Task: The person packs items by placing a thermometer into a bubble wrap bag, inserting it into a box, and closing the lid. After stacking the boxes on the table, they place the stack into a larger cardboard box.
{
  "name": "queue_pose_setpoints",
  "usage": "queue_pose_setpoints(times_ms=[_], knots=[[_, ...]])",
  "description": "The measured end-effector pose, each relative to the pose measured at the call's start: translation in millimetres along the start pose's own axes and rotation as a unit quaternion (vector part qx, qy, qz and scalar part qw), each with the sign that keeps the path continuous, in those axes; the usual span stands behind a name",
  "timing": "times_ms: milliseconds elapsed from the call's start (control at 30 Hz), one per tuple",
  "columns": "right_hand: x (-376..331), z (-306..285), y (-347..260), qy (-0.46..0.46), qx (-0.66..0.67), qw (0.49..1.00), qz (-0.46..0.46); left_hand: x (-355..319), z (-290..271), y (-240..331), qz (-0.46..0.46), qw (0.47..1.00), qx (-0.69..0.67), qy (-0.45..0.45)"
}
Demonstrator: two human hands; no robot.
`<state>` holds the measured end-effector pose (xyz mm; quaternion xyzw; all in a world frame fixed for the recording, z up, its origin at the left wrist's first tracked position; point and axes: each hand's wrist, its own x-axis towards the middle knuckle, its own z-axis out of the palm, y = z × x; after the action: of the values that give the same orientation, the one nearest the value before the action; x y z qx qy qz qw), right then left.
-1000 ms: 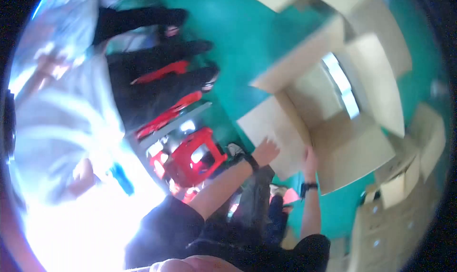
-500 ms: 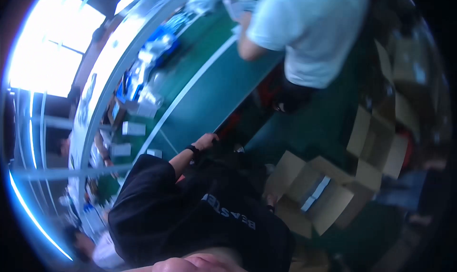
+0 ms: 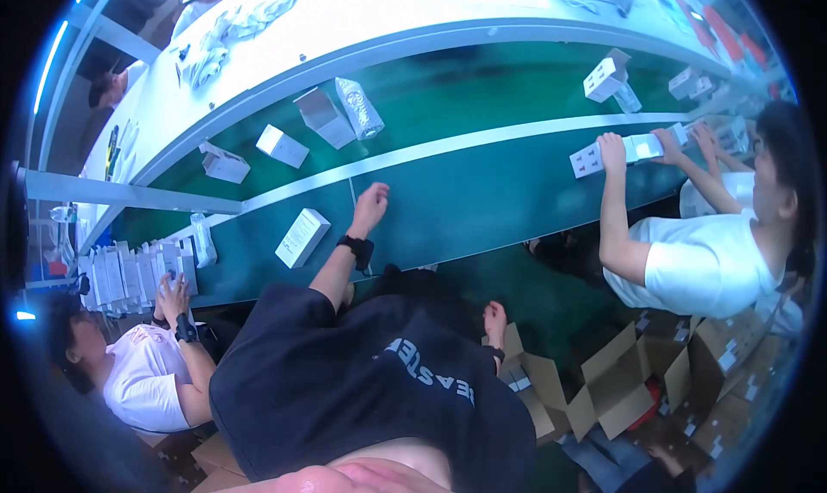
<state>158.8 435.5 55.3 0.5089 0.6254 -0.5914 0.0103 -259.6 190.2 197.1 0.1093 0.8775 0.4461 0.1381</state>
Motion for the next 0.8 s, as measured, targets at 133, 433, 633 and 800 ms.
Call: queue_pose_setpoints(times_ms=[133, 433, 633, 800], knots=[[-6, 4, -94, -0.07, -0.183, 0.979, -0.059, 53, -4, -8, 0.012, 0.99, 0.097, 0.105], [-47, -15, -158, -0.008, -0.269, 0.962, -0.041, 132, 30, -27, -0.055, 0.965, 0.164, 0.197], [-66, -44, -144, 0.007, -0.272, 0.962, -0.019, 152, 32, -39, -0.09, 0.947, 0.227, 0.209], [-65, -47, -155, -0.006, -0.282, 0.959, -0.037, 151, 25, -42, -0.101, 0.937, 0.17, 0.287]])
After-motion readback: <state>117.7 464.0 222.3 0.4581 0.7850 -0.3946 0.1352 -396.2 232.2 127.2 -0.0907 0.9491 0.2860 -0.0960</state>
